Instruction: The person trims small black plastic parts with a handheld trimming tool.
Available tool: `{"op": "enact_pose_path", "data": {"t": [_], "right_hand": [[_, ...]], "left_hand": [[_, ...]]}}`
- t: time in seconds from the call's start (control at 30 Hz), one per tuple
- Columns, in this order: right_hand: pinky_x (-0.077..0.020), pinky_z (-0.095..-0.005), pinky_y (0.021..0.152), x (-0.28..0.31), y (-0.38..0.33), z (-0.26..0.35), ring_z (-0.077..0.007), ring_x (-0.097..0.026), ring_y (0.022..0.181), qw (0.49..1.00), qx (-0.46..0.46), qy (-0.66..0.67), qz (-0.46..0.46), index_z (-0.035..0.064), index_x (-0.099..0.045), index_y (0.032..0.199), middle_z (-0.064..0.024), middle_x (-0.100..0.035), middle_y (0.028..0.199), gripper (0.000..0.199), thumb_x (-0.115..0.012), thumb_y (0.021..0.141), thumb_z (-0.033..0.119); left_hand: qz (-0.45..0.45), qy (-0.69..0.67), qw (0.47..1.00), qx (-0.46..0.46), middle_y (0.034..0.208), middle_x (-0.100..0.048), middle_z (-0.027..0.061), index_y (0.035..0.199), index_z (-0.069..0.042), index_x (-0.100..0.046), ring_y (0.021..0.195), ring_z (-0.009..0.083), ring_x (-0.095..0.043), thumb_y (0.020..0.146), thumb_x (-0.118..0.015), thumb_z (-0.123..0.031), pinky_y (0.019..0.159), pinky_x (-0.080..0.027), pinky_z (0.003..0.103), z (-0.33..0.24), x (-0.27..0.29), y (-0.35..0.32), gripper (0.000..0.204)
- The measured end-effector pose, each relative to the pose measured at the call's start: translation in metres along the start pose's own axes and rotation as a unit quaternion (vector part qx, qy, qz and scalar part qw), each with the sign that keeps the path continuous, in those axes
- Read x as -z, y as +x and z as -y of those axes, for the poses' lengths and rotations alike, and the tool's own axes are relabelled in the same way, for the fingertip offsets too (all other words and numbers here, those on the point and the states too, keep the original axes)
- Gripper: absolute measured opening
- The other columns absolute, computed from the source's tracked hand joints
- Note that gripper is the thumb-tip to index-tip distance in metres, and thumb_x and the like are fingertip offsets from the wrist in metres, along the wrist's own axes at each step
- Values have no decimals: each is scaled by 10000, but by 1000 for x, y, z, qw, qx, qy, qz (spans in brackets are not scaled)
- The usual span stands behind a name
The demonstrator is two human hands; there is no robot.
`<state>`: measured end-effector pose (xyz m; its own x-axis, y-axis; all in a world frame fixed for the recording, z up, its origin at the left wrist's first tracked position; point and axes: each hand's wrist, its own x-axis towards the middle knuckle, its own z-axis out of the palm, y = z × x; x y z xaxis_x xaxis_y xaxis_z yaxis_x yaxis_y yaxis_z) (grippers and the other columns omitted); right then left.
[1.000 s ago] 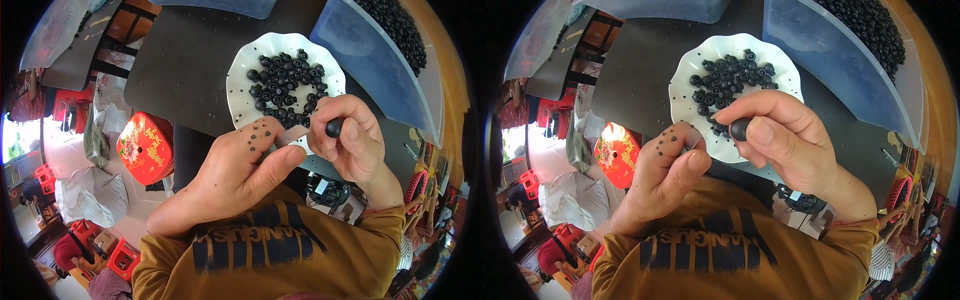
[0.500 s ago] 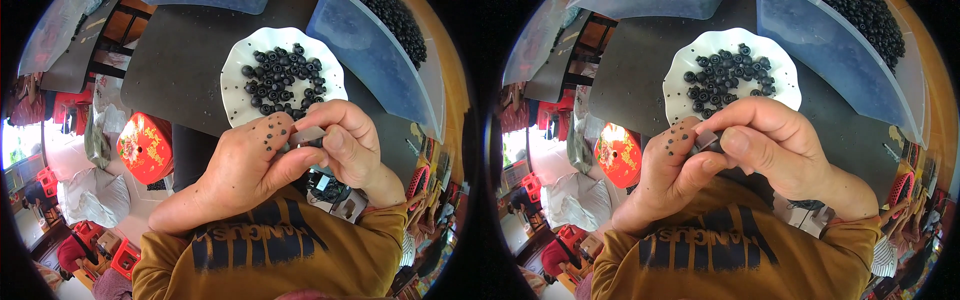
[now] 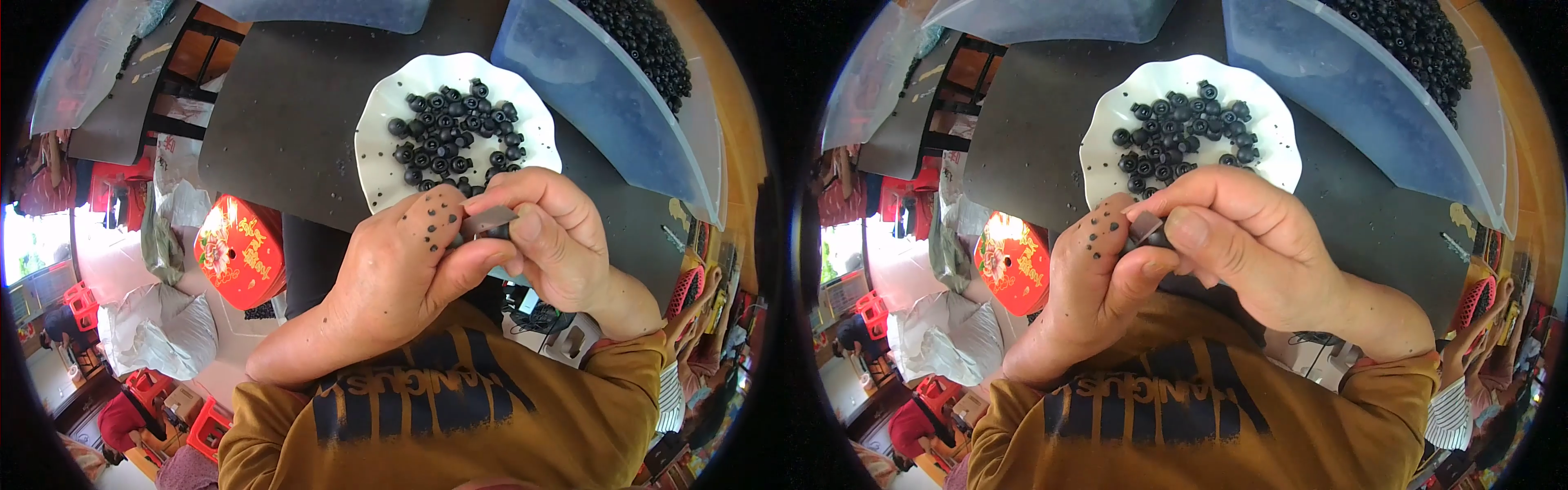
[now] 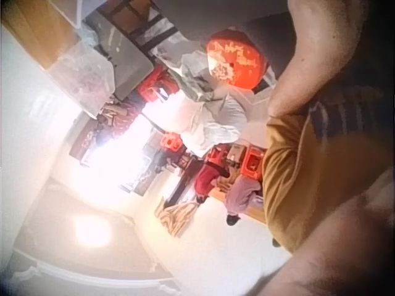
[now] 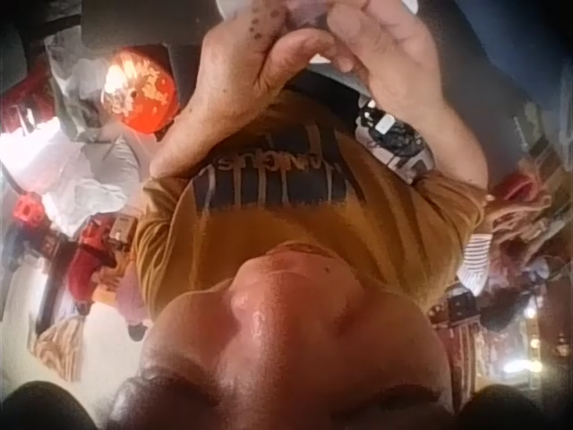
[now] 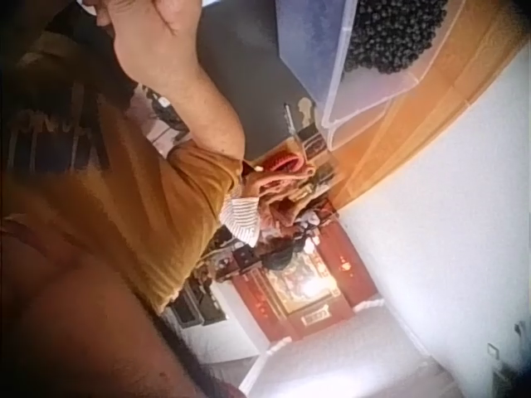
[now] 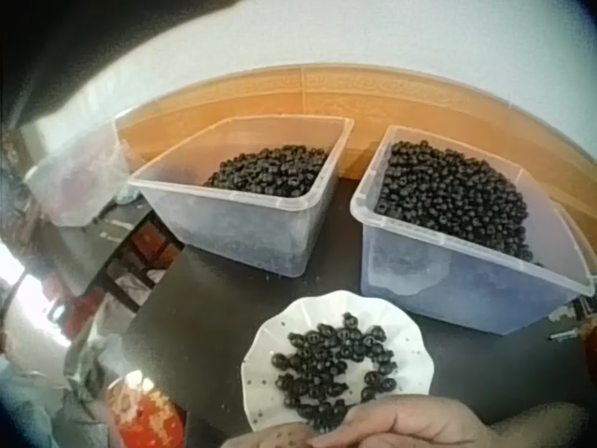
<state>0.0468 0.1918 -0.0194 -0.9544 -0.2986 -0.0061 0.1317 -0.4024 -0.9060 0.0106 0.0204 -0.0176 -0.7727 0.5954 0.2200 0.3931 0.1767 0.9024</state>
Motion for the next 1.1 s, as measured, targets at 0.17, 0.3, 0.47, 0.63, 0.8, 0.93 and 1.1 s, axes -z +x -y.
{"op": "enact_pose_path", "data": {"t": [0.17,0.3,0.47,0.63,0.8,0.93,1.1], "right_hand": [[-392,-150,562,2,-1,2,-15,-464,660,999,15,-23,26,14,-522,1071,-16,-559,927,233,-441,928,180],[-398,-146,576,-6,-4,1,-17,-499,708,1000,31,-2,6,7,-515,1065,-14,-543,902,226,-443,927,171],[-389,-138,583,-7,-4,-1,-9,-510,712,998,57,15,-9,-1,-507,1057,-20,-565,900,215,-438,929,156],[-365,-135,562,-6,-8,-1,5,-504,696,999,15,23,-16,10,-507,1046,-3,-604,833,195,-444,927,151],[-364,-134,561,-4,-8,-6,4,-503,697,1000,25,-9,-4,13,-507,1048,-17,-607,873,199,-445,927,158],[-377,-140,568,-9,-8,-4,-8,-482,671,999,23,12,-21,11,-523,1036,-23,-574,913,215,-443,928,179],[-380,-149,573,-8,-9,-6,-17,-454,652,999,38,-16,-6,18,-533,1043,2,-541,843,233,-445,929,200]], "left_hand": [[-4,28,1000,-15,688,-500,96,832,-9,-500,567,290,-527,835,-568,-249,481,-424,347,0,-4,-2,250],[-28,34,998,-52,683,-497,105,847,-4,-486,554,297,-519,832,-569,-254,468,-422,357,3,-13,-6,264],[-48,83,993,-63,680,-495,107,853,-9,-475,551,298,-519,825,-577,-281,456,-423,363,4,-18,-6,292],[-45,89,994,-52,674,-503,99,851,-12,-479,547,290,-524,831,-569,-282,453,-426,353,6,-21,-6,285],[-55,74,994,-49,667,-509,94,844,-15,-490,543,283,-529,828,-572,-281,456,-430,348,9,-24,-8,278],[-50,120,990,-51,659,-509,89,843,-17,-504,537,279,-529,815,-587,-278,459,-433,344,6,-22,-13,275],[-40,70,994,-72,642,-507,85,807,-20,-502,529,267,-532,790,-612,-344,459,-429,335,3,-15,-14,342]]}}
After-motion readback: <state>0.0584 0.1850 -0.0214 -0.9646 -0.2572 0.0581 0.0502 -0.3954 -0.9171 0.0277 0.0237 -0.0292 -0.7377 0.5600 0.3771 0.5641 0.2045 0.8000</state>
